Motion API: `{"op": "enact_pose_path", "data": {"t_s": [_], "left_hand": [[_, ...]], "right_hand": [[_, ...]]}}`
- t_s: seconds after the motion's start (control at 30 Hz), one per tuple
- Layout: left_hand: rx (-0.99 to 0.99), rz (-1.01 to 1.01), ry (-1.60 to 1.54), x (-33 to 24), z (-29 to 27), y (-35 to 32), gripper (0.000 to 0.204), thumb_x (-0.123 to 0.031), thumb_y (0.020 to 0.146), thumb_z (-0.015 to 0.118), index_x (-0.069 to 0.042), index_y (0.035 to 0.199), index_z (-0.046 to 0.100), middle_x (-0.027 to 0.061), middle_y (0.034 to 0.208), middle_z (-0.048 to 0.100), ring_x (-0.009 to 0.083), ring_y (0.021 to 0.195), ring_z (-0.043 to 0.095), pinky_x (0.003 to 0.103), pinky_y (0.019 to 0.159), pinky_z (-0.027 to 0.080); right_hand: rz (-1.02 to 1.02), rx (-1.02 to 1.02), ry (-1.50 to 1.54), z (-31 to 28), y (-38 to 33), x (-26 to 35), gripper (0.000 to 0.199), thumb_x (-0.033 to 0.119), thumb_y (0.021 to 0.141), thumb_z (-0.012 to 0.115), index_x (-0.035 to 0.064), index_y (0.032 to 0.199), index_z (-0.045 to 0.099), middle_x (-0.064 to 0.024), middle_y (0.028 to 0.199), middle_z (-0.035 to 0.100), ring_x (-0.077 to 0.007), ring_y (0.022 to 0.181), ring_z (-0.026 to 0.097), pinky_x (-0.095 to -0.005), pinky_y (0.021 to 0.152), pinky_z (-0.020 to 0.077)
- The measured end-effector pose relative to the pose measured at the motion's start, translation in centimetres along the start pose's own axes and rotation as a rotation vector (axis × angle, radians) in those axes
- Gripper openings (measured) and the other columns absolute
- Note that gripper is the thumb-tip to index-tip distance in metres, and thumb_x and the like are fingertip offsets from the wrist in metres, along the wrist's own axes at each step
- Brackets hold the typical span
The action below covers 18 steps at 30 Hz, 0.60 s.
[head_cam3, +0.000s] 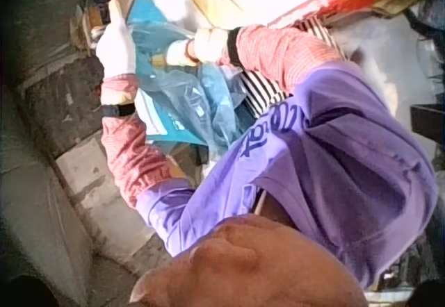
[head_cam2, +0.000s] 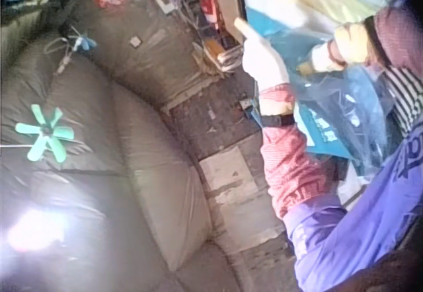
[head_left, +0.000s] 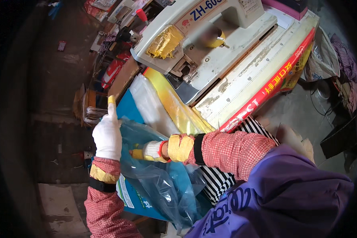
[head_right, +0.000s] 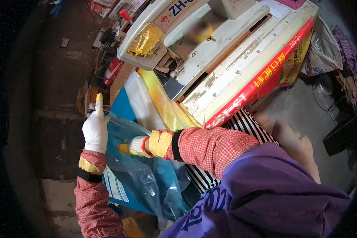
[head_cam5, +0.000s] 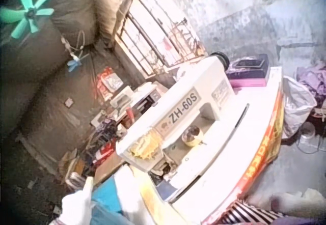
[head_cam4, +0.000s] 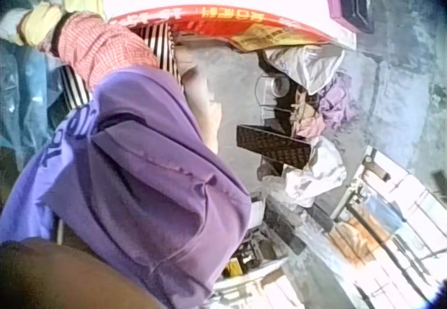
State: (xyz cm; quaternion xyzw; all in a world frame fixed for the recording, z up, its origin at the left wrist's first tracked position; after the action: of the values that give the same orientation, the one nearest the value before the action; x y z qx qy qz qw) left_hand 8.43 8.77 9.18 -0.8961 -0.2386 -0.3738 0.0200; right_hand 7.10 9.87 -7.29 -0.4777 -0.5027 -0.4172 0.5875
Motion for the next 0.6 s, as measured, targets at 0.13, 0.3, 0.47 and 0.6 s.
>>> {"op": "enact_pose_path", "data": {"t_s": [0.13,0.3,0.47,0.6], "left_hand": [[0.030,-0.038,0.298,1.2,0.3,2.9,0.013,-0.011,0.079,0.054,-0.008,0.078,0.067,0.0095,0.073,0.066,0.0236,0.071,0.067,0.034,0.057,0.052],[-0.363,0.174,0.488,-0.6,-2.8,9.4,0.010,-0.013,0.078,0.054,-0.010,0.078,0.064,0.0058,0.073,0.061,0.0213,0.074,0.062,0.038,0.068,0.047],[-0.303,-0.082,0.363,-0.8,-5.5,11.8,0.017,-0.012,0.082,0.050,-0.003,0.092,0.059,0.0133,0.091,0.060,0.0291,0.076,0.064,0.039,0.062,0.052],[-0.115,-0.021,0.289,-1.8,-3.4,13.2,0.019,-0.014,0.086,0.045,-0.011,0.095,0.061,0.0131,0.090,0.064,0.0299,0.081,0.066,0.043,0.062,0.054]], "right_hand": [[0.030,-0.027,-0.083,1.6,0.3,-0.6,0.061,0.058,0.084,0.045,0.0110,0.123,0.051,-0.0124,0.090,0.065,-0.0216,0.084,0.061,-0.0355,0.073,0.0467],[-0.467,-0.224,-0.708,5.2,-6.1,-5.4,0.025,0.018,0.071,0.066,0.0031,0.091,0.060,-0.0090,0.073,0.061,-0.0268,0.061,0.058,-0.0398,0.055,0.0460],[-0.721,0.062,-0.518,9.7,-7.4,-12.3,0.018,0.024,0.072,0.063,0.0101,0.084,0.063,-0.0091,0.078,0.061,-0.0238,0.070,0.059,-0.0365,0.062,0.0473],[-0.511,0.043,-0.584,7.5,-10.8,-15.1,0.015,0.026,0.073,0.061,0.0130,0.078,0.065,-0.0091,0.083,0.062,-0.0260,0.075,0.061,-0.0400,0.065,0.0480]]}}
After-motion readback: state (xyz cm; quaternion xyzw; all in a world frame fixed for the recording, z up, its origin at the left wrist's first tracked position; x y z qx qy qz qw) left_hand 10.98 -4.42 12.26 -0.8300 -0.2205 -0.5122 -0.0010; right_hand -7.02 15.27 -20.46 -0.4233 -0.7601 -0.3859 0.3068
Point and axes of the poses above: each hand's wrist, its own y-axis towards the middle knuckle, its own z-axis out of the palm, x = y × z, the point moved 2 cm from there along y, towards the middle knuckle
